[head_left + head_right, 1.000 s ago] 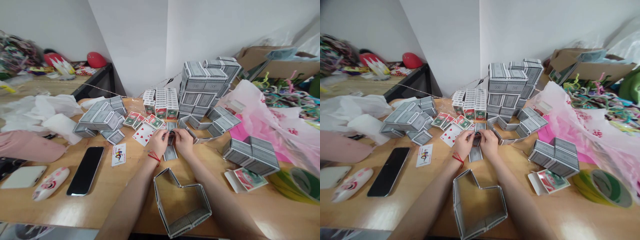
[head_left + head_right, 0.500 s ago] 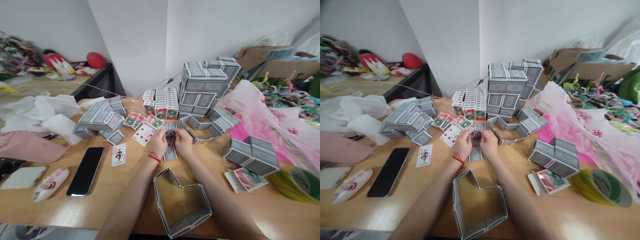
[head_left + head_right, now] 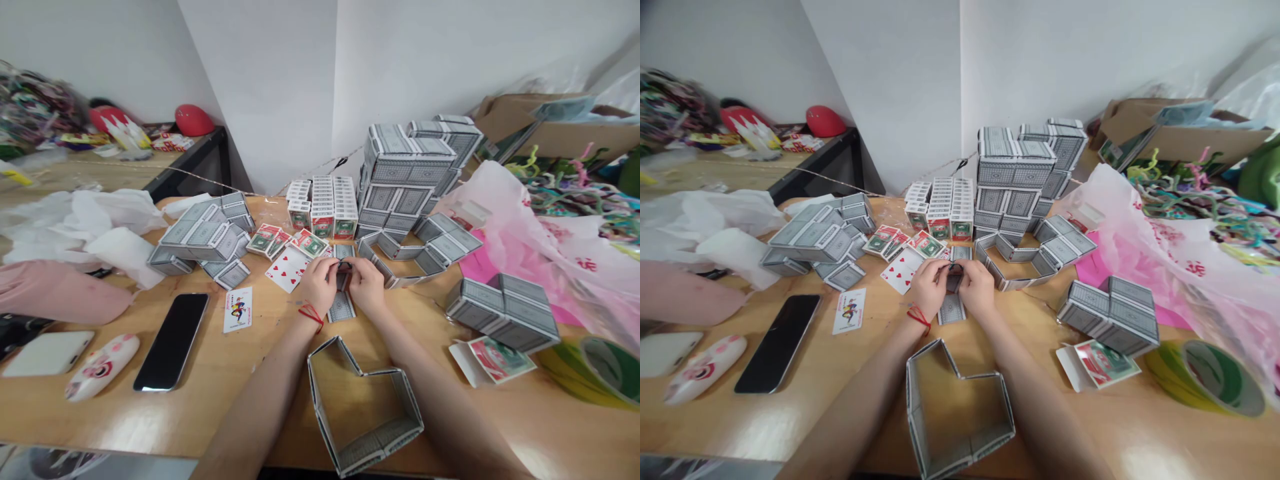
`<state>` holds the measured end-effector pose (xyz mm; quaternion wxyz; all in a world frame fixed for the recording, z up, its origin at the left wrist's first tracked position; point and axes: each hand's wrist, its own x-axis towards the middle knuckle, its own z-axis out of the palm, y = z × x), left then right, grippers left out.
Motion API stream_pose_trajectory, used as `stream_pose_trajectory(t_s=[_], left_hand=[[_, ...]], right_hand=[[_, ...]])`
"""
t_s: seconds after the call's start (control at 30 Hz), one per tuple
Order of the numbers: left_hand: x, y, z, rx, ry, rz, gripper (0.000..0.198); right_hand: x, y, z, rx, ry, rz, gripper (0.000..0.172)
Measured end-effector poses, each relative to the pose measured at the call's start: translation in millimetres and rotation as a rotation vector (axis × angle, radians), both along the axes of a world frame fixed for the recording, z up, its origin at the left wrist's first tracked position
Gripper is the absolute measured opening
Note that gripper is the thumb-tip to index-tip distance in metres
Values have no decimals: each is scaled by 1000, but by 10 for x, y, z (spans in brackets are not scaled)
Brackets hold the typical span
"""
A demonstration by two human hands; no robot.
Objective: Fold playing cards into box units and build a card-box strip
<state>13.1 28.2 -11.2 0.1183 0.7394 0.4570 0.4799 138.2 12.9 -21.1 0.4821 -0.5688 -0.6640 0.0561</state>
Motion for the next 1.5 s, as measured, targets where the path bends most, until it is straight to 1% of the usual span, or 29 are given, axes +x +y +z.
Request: stream_pose_trajectory(t_s=[0.17, 0.3, 0.43, 0.63, 0.83, 1.03, 1.2, 1.37, 1.5], left_hand=[[-9, 12, -7, 0, -14, 27, 10], [-11, 14, -6, 16, -2, 30, 10], [-7, 5, -7, 24, 30, 32, 12], [-16, 2, -30, 29, 68, 37, 19], [-12, -7, -29, -1, 70, 42, 34], [-25, -21, -4, -6, 89, -9, 40], [-29, -26, 13, 10, 130, -29, 34], [-15, -19, 19, 19, 143, 0, 18], [-11, -5, 18, 15, 144, 10, 14]], right_hand=[[-5, 1, -3, 24, -4, 34, 31], [0, 5, -8, 39, 1, 25, 29], [-7, 7, 2, 15, 1, 4, 26], [-18, 16, 10, 26, 21, -9, 21], [-23, 11, 6, 18, 30, -29, 18], [-19, 4, 11, 5, 16, -39, 20], [-13, 6, 6, -9, 28, -64, 22], [-14, 2, -1, -8, 25, -47, 22], [-12, -2, -6, -8, 15, -43, 25]])
